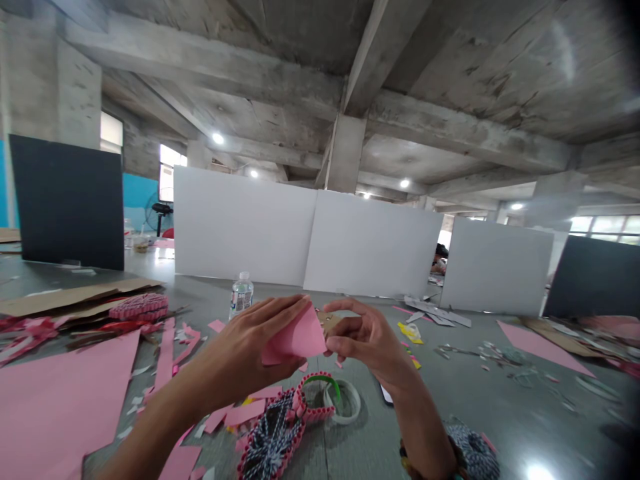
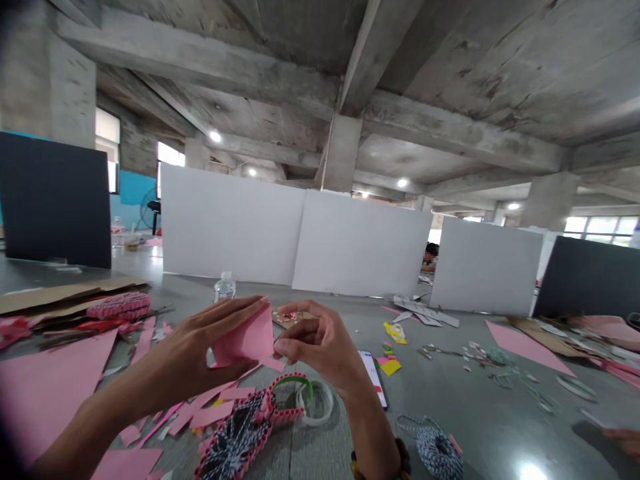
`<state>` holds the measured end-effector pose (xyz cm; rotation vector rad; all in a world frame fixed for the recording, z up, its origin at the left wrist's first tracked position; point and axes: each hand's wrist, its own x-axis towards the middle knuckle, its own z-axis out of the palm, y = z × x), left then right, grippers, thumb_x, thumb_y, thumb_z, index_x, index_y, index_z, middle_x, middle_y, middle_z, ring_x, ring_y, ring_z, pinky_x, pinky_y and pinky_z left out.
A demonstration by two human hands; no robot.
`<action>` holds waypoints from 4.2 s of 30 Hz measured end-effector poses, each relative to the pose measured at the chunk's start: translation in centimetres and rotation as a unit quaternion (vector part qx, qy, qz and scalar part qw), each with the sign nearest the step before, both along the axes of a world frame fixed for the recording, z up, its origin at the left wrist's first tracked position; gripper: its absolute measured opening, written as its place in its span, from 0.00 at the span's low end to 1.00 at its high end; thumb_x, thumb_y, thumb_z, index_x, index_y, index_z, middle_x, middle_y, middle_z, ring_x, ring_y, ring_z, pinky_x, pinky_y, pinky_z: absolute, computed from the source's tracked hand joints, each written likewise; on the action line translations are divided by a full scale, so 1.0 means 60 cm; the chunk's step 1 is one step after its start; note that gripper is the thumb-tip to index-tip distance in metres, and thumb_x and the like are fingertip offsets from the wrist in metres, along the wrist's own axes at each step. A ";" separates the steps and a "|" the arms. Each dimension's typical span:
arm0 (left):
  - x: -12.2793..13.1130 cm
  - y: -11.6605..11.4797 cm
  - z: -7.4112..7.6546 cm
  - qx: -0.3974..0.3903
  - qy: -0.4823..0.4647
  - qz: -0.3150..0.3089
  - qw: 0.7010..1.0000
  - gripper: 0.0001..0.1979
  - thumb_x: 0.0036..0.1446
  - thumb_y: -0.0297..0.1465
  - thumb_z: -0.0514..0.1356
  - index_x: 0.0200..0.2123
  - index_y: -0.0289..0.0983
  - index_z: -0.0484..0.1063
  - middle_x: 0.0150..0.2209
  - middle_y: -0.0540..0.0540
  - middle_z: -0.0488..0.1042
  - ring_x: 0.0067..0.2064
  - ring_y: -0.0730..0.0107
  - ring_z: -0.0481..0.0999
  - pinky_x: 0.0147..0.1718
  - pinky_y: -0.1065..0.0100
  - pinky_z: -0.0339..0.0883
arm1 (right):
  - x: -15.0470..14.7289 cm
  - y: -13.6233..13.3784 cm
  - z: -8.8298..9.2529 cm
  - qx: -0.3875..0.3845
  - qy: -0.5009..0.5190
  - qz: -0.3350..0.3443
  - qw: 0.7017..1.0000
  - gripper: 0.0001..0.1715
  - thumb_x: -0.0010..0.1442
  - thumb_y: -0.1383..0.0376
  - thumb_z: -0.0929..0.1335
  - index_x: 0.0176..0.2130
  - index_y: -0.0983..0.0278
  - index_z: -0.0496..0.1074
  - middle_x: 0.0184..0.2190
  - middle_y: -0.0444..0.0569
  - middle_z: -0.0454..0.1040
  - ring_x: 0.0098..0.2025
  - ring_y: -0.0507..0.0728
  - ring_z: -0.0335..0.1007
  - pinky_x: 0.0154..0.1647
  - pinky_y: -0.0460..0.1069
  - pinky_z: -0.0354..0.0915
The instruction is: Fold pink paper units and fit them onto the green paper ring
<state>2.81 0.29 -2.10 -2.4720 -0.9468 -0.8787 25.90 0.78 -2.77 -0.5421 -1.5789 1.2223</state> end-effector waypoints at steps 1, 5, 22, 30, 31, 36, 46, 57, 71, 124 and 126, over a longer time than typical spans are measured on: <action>0.000 0.000 0.000 0.003 -0.001 -0.001 1.000 0.38 0.56 0.35 0.64 0.66 0.43 0.52 0.64 0.46 0.63 0.62 0.58 0.65 0.58 0.59 0.68 | -0.001 0.001 -0.001 -0.001 -0.001 -0.002 1.000 0.22 0.48 0.72 0.75 0.44 0.65 0.73 0.25 0.45 0.77 0.27 0.51 0.73 0.25 0.41 0.67; 0.001 0.004 -0.002 0.012 0.001 -0.004 1.000 0.36 0.56 0.35 0.64 0.65 0.40 0.56 0.63 0.45 0.64 0.61 0.57 0.67 0.59 0.57 0.67 | -0.005 0.003 -0.005 0.002 -0.005 -0.014 1.000 0.21 0.46 0.73 0.74 0.42 0.65 0.71 0.24 0.43 0.76 0.25 0.49 0.71 0.25 0.41 0.67; -0.007 -0.017 0.008 -0.089 -0.020 0.022 0.996 0.39 0.57 0.43 0.61 0.68 0.50 0.47 0.66 0.47 0.59 0.64 0.54 0.63 0.58 0.54 0.66 | -0.006 0.008 -0.009 0.037 -0.028 -0.151 0.988 0.20 0.45 0.72 0.73 0.35 0.63 0.62 0.27 0.43 0.77 0.25 0.49 0.71 0.27 0.41 0.68; -0.007 -0.022 0.022 -0.115 -0.109 0.053 0.986 0.27 0.63 0.34 0.51 0.64 0.47 0.53 0.52 0.44 0.76 0.38 0.62 0.79 0.33 0.66 0.72 | -0.005 0.017 -0.015 0.105 -0.105 -0.256 0.955 0.10 0.49 0.70 0.72 0.29 0.64 0.65 0.27 0.44 0.74 0.27 0.51 0.72 0.27 0.42 0.68; -0.006 -0.021 0.023 -0.121 -0.126 0.059 0.983 0.24 0.63 0.34 0.50 0.63 0.45 0.55 0.48 0.43 0.78 0.35 0.63 0.79 0.31 0.67 0.71 | -0.004 0.018 -0.016 0.118 -0.124 -0.265 0.949 0.09 0.50 0.70 0.71 0.29 0.64 0.66 0.26 0.44 0.74 0.27 0.51 0.72 0.27 0.42 0.68; 0.001 -0.009 0.014 -0.135 -0.127 0.036 0.982 0.20 0.62 0.31 0.54 0.58 0.43 0.58 0.42 0.44 0.80 0.32 0.63 0.78 0.29 0.68 0.68 | -0.014 0.013 -0.015 0.168 -0.152 -0.246 0.942 0.08 0.62 0.63 0.67 0.43 0.62 0.72 0.35 0.48 0.77 0.36 0.54 0.76 0.37 0.46 0.71; 0.010 -0.008 0.025 -0.159 -0.246 0.065 0.954 0.30 0.64 0.42 0.53 0.65 0.39 0.49 0.19 0.55 0.68 0.22 0.70 0.69 0.24 0.72 0.64 | -0.020 0.019 -0.020 0.117 -0.018 -0.115 0.986 0.15 0.60 0.61 0.71 0.35 0.61 0.59 0.28 0.40 0.69 0.29 0.49 0.65 0.29 0.41 0.60; 0.002 -0.019 0.025 -0.268 -0.266 -0.081 0.923 0.19 0.65 0.40 0.53 0.56 0.40 0.65 0.37 0.44 0.78 0.37 0.65 0.78 0.30 0.73 0.73 | -0.022 0.026 -0.022 0.187 0.016 -0.224 0.956 0.08 0.60 0.64 0.68 0.39 0.62 0.78 0.38 0.50 0.78 0.41 0.57 0.73 0.39 0.48 0.69; 0.014 -0.031 0.031 -0.174 -0.235 -0.021 0.956 0.19 0.67 0.41 0.48 0.56 0.42 0.67 0.39 0.44 0.78 0.30 0.70 0.73 0.25 0.75 0.67 | -0.017 0.010 -0.015 0.092 0.002 -0.142 0.985 0.15 0.51 0.64 0.76 0.42 0.63 0.79 0.30 0.47 0.77 0.31 0.53 0.72 0.35 0.47 0.72; 0.016 -0.011 0.021 0.062 -0.123 -0.146 0.980 0.07 0.61 0.25 0.62 0.41 0.41 0.75 0.37 0.53 0.78 0.37 0.73 0.73 0.41 0.67 0.63 | -0.020 -0.016 -0.004 0.334 -0.110 -0.276 0.894 0.06 0.55 0.69 0.76 0.35 0.57 0.81 0.28 0.43 0.69 0.31 0.51 0.67 0.34 0.45 0.64; 0.019 -0.009 0.016 0.059 -0.134 -0.131 0.981 0.06 0.61 0.25 0.61 0.41 0.40 0.74 0.37 0.52 0.77 0.38 0.72 0.73 0.41 0.67 0.63 | -0.022 -0.016 -0.006 0.363 -0.129 -0.297 0.874 0.08 0.56 0.69 0.75 0.37 0.57 0.81 0.29 0.43 0.66 0.33 0.52 0.66 0.35 0.46 0.64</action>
